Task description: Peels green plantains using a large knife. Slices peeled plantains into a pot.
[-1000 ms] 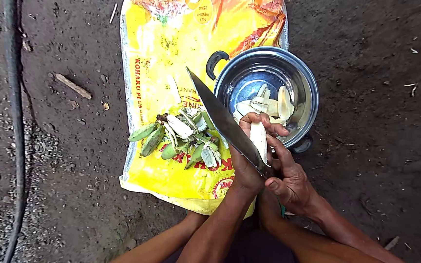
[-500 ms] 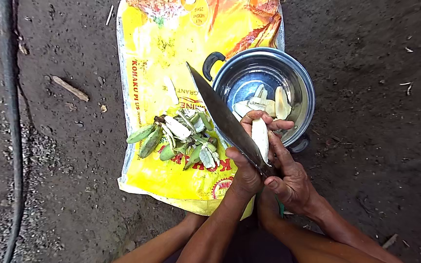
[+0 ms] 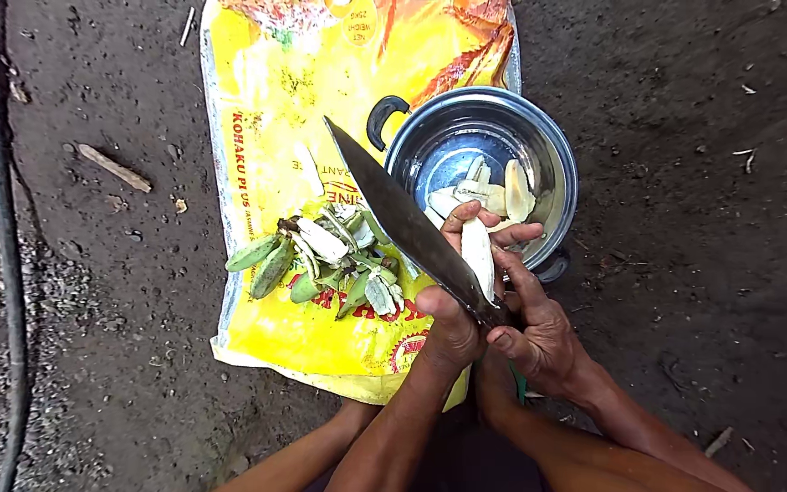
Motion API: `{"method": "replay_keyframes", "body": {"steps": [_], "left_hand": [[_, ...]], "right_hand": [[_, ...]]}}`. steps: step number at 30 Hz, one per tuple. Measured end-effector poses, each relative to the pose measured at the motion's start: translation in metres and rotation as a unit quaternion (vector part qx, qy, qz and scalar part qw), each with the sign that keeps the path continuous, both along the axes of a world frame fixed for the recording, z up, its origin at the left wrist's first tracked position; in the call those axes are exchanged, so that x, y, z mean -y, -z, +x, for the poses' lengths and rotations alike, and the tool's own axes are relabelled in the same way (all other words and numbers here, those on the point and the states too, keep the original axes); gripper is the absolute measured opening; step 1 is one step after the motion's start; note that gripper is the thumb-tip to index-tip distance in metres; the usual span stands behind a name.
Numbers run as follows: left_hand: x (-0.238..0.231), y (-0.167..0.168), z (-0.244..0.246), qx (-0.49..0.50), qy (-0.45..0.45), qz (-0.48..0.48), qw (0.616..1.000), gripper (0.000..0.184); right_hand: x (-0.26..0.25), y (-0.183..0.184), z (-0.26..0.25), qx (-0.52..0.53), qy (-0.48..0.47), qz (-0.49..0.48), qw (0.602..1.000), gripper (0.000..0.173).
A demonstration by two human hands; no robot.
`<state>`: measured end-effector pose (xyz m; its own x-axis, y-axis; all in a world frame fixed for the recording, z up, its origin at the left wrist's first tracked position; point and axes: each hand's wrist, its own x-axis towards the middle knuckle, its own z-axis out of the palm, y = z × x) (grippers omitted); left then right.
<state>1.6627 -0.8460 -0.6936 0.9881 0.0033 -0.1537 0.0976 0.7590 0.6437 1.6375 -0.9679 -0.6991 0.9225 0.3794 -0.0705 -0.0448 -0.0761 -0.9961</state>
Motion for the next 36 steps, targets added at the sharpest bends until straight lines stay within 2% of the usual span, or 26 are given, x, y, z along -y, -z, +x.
{"method": "replay_keyframes", "body": {"steps": [8,11,18,24,31,35,36], "left_hand": [[0.002,0.001,0.000,-0.031,-0.002,-0.073,0.997,0.096],[0.003,0.002,-0.002,-0.049,-0.001,-0.063,0.997,0.091],[0.005,-0.003,0.000,-0.057,0.009,-0.053,0.997,0.093],[0.010,-0.013,-0.002,-0.075,-0.034,-0.030,0.996,0.077],[0.011,-0.009,-0.003,-0.099,-0.033,-0.093,0.990,0.077],[0.009,-0.010,0.001,-0.124,0.003,-0.164,0.979,0.038],[0.008,-0.011,0.002,-0.132,0.009,-0.177,0.975,0.039]], "right_hand": [[0.002,0.003,0.002,0.045,0.007,-0.041,0.998,0.083],[0.003,0.005,0.003,0.044,0.011,-0.048,0.998,0.080],[0.005,0.006,0.003,0.027,0.022,-0.033,0.999,0.074],[0.003,0.005,0.004,0.045,0.036,-0.052,0.997,0.080],[0.003,0.005,0.005,0.044,0.035,-0.056,0.997,0.077],[0.006,0.003,0.008,0.065,0.026,-0.085,0.994,0.076],[0.006,0.002,0.008,0.058,0.024,-0.082,0.995,0.076]]}}
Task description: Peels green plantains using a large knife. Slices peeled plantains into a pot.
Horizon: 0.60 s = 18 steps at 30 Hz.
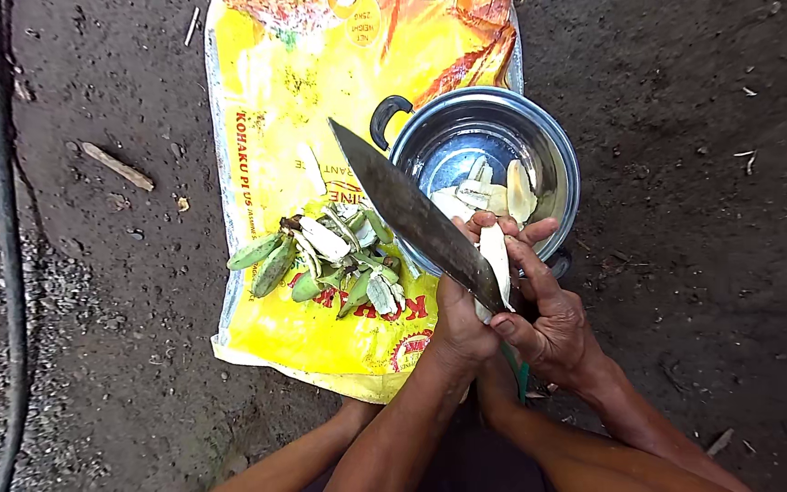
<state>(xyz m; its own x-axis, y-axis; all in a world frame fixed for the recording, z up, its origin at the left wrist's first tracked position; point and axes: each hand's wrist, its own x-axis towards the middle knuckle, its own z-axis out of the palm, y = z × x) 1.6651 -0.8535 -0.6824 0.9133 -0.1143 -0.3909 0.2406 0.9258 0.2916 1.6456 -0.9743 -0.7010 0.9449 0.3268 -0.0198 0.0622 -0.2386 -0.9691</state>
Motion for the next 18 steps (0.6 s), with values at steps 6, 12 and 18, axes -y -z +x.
{"method": "replay_keyframes", "body": {"steps": [6,12,18], "left_hand": [[0.000,-0.015,0.002,-0.142,-0.031,0.076,0.986,0.043],[0.000,-0.005,0.002,-0.050,-0.035,-0.018,0.998,0.042],[-0.001,0.004,-0.002,-0.024,-0.031,-0.003,0.999,0.042]], "right_hand": [[-0.003,0.001,-0.001,-0.042,0.009,0.025,0.999,0.074],[-0.005,0.002,0.001,-0.063,0.007,0.044,0.997,0.075],[-0.007,0.003,0.001,-0.056,0.003,0.047,0.997,0.072]]}}
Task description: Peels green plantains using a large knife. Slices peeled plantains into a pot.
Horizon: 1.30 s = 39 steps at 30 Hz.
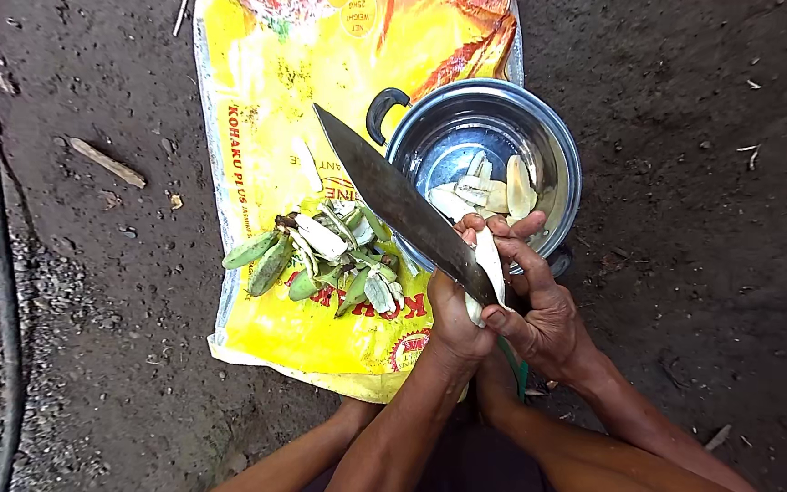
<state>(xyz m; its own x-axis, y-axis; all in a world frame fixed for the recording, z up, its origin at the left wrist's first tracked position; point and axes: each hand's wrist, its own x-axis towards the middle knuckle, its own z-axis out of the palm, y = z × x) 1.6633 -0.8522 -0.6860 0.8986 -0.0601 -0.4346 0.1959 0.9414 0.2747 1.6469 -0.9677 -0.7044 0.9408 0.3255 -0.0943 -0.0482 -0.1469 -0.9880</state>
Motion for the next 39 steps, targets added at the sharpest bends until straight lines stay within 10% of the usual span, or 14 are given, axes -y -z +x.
{"method": "replay_keyframes", "body": {"steps": [39], "left_hand": [[0.001,0.002,0.003,0.026,0.035,0.063,0.997,0.049]], "right_hand": [[-0.004,-0.003,0.017,-0.005,0.042,-0.066,0.997,0.060]]}}
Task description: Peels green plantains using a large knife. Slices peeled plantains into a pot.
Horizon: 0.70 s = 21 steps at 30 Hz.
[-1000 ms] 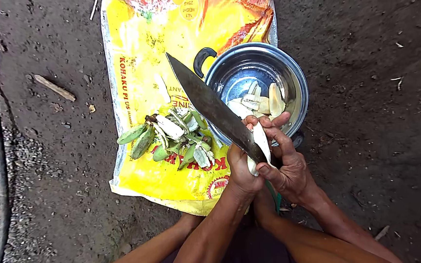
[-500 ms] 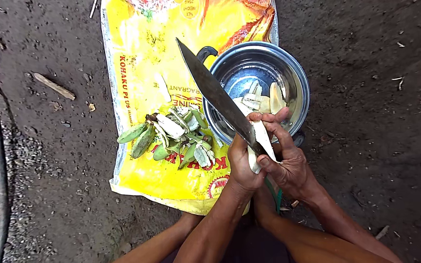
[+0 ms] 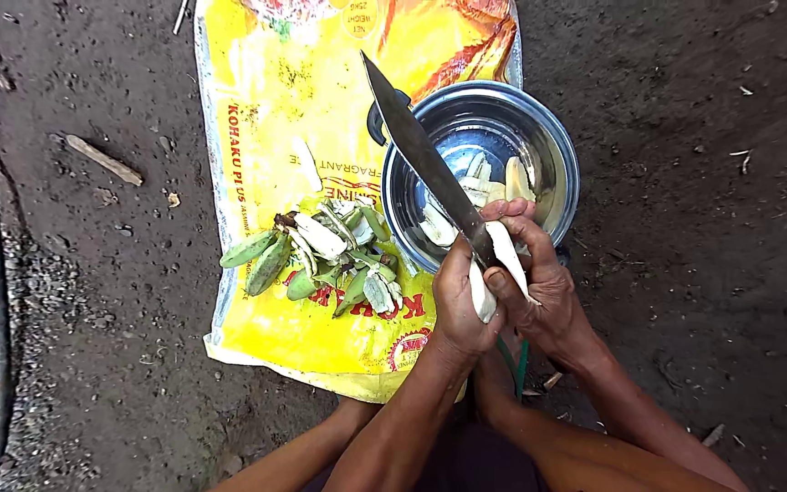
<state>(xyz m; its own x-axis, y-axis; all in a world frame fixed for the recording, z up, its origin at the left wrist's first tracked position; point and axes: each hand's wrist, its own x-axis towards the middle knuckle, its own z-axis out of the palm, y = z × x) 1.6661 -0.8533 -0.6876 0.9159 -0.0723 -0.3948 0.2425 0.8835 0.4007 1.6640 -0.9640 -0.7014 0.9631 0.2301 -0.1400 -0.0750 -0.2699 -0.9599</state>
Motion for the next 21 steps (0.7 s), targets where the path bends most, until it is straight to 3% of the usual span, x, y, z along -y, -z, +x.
{"method": "replay_keyframes", "body": {"steps": [7,10,14,16,18,21], "left_hand": [[-0.011,0.009,0.006,-0.001,0.044,-0.114,0.992,0.043],[-0.010,0.009,0.007,-0.011,0.048,-0.112,0.993,0.041],[-0.020,0.022,0.009,0.012,0.090,-0.102,0.991,0.038],[-0.026,0.028,0.013,0.011,0.110,-0.097,0.989,0.040],[-0.028,0.028,0.018,-0.017,0.109,-0.035,0.993,0.041],[-0.028,0.025,0.025,-0.050,0.086,0.221,0.970,0.054]], "right_hand": [[0.009,-0.007,0.010,-0.079,0.014,0.035,0.996,0.054],[0.012,-0.006,0.011,-0.103,0.018,0.031,0.994,0.054],[0.017,-0.002,0.015,-0.200,0.023,0.146,0.969,0.046],[0.022,-0.002,0.018,-0.236,0.015,0.189,0.953,0.031],[0.026,-0.003,0.018,-0.241,0.012,0.190,0.952,0.030],[0.029,-0.004,0.016,-0.232,0.017,0.159,0.959,0.040]]}}
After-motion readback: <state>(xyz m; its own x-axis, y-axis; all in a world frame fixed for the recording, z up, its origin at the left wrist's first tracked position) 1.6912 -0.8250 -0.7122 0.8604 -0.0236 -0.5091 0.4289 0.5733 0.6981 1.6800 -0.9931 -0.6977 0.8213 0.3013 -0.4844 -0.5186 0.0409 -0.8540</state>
